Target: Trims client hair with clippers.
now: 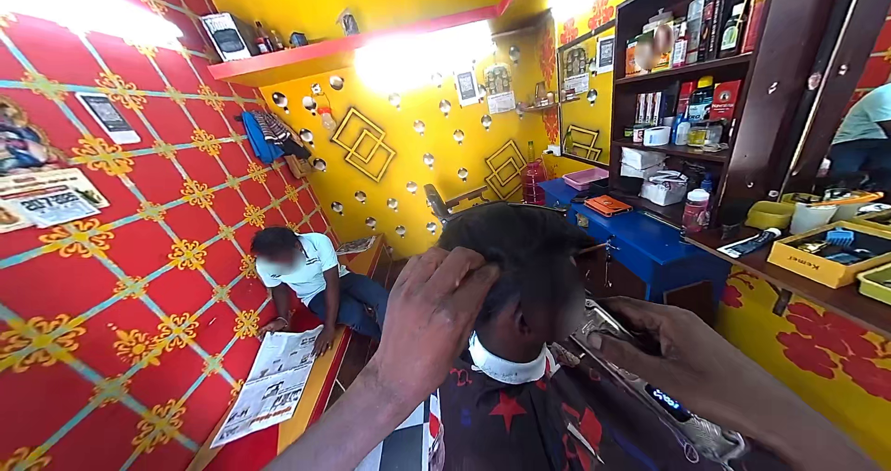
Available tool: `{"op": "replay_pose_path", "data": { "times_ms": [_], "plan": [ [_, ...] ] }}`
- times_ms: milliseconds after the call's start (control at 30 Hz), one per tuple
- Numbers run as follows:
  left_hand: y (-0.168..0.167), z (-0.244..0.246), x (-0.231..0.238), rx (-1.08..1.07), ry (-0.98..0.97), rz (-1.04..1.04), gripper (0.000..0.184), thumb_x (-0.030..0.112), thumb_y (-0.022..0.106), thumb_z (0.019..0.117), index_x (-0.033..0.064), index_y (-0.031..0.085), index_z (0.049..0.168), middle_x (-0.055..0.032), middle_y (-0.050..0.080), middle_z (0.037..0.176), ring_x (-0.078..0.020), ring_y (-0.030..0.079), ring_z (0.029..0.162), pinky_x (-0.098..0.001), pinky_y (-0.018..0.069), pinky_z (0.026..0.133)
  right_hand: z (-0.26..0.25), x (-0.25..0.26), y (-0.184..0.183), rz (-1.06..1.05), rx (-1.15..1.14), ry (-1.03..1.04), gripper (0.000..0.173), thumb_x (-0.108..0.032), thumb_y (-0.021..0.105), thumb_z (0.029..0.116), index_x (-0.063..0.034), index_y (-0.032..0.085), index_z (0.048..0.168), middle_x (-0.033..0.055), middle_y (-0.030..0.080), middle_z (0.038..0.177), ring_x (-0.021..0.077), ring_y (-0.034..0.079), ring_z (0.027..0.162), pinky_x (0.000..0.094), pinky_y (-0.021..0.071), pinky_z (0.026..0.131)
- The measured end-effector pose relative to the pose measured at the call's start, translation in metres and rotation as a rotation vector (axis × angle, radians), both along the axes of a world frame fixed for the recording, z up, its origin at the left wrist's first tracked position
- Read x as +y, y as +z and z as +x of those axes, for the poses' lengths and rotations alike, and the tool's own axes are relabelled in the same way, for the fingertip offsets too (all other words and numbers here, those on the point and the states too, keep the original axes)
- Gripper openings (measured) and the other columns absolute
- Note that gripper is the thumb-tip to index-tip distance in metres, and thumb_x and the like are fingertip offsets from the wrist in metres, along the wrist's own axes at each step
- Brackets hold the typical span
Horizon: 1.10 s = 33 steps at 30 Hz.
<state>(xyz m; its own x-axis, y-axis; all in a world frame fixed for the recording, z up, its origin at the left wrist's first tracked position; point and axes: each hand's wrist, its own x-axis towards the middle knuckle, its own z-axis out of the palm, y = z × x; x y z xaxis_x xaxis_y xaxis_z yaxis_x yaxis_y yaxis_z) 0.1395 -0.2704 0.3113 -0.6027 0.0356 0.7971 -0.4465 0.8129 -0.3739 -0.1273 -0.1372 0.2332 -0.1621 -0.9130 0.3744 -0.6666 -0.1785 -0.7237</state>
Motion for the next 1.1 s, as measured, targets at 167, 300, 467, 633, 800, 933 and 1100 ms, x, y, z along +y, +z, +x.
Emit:
{"op": "replay_pose_path", "data": {
  "times_ms": [167,300,467,633,800,933,1100],
  "plan": [
    [0.001,0.001,-0.004,-0.008,-0.061,0.037,0.016,0.016,0.066,0.0962,0.0148,0.079,0.105,-0.0027,0.07,0.102,-0.0184,0.064,0.089,-0.0332,0.0527,0.073,0.013,0.001,0.02,0.06,-0.037,-0.037,0.054,-0.074,0.062,0.085,-0.0297,0.073,0.114,-0.0088,0.074,0.088,0.0071,0.071,0.075,0.0294,0.0613,0.064],
    [0.002,0.02,-0.009,0.189,-0.332,0.075,0.016,0.016,0.068,0.0983,0.0146,0.076,0.112,-0.0024,0.07,0.107,-0.0144,0.064,0.098,-0.0331,0.052,0.082,0.028,-0.001,0.014,-0.373,0.497,0.011,0.051,-0.061,0.06,0.0931,-0.025,0.067,0.129,-0.0094,0.071,0.098,0.0047,0.067,0.079,0.0314,0.0579,0.063],
    [-0.006,0.043,-0.004,0.191,-0.25,-0.072,0.018,0.016,0.063,0.0996,0.0196,0.071,0.116,0.0003,0.071,0.114,-0.0174,0.061,0.105,-0.0368,0.0442,0.089,0.023,0.019,-0.022,-0.274,0.595,0.014,0.067,-0.062,0.067,0.0897,-0.0251,0.058,0.145,0.0016,0.07,0.123,0.0169,0.07,0.104,0.0427,0.0606,0.084],
    [-0.038,0.057,-0.039,0.056,-0.07,0.013,0.023,0.014,0.061,0.0978,0.0211,0.075,0.114,-0.001,0.072,0.114,-0.0219,0.063,0.105,-0.045,0.0435,0.091,0.02,0.046,-0.046,-0.12,0.482,-0.046,0.073,-0.059,0.077,0.0845,-0.0202,0.059,0.144,0.0053,0.069,0.128,0.0193,0.07,0.11,0.0459,0.0593,0.092],
    [-0.083,0.071,-0.099,0.106,-0.168,0.236,0.026,0.017,0.051,0.1026,0.019,0.074,0.114,0.0008,0.071,0.115,-0.0212,0.063,0.11,-0.0468,0.0452,0.094,0.031,0.071,-0.057,-0.024,0.321,-0.055,0.072,-0.046,0.081,0.0856,-0.0142,0.058,0.145,0.0094,0.07,0.126,0.0207,0.071,0.105,0.0468,0.0606,0.089],
    [-0.128,0.064,-0.131,0.098,-0.26,0.341,0.025,0.014,0.053,0.1005,0.0198,0.074,0.112,0.0002,0.071,0.113,-0.0219,0.065,0.107,-0.0475,0.0498,0.092,0.067,0.064,-0.061,-0.03,0.159,-0.124,0.069,-0.041,0.082,0.0868,-0.0108,0.057,0.144,0.007,0.071,0.122,0.0184,0.071,0.102,0.0441,0.0616,0.087],
    [-0.202,0.085,-0.141,0.153,-0.243,0.613,0.023,0.023,0.055,0.1038,0.0209,0.075,0.114,0.0046,0.071,0.116,-0.0159,0.063,0.113,-0.0432,0.0515,0.098,0.122,0.024,-0.061,-0.036,0.171,-0.361,0.066,-0.053,0.076,0.0876,-0.0119,0.062,0.137,-0.0019,0.073,0.111,0.0093,0.071,0.094,0.0373,0.0635,0.077]
  ]
}}
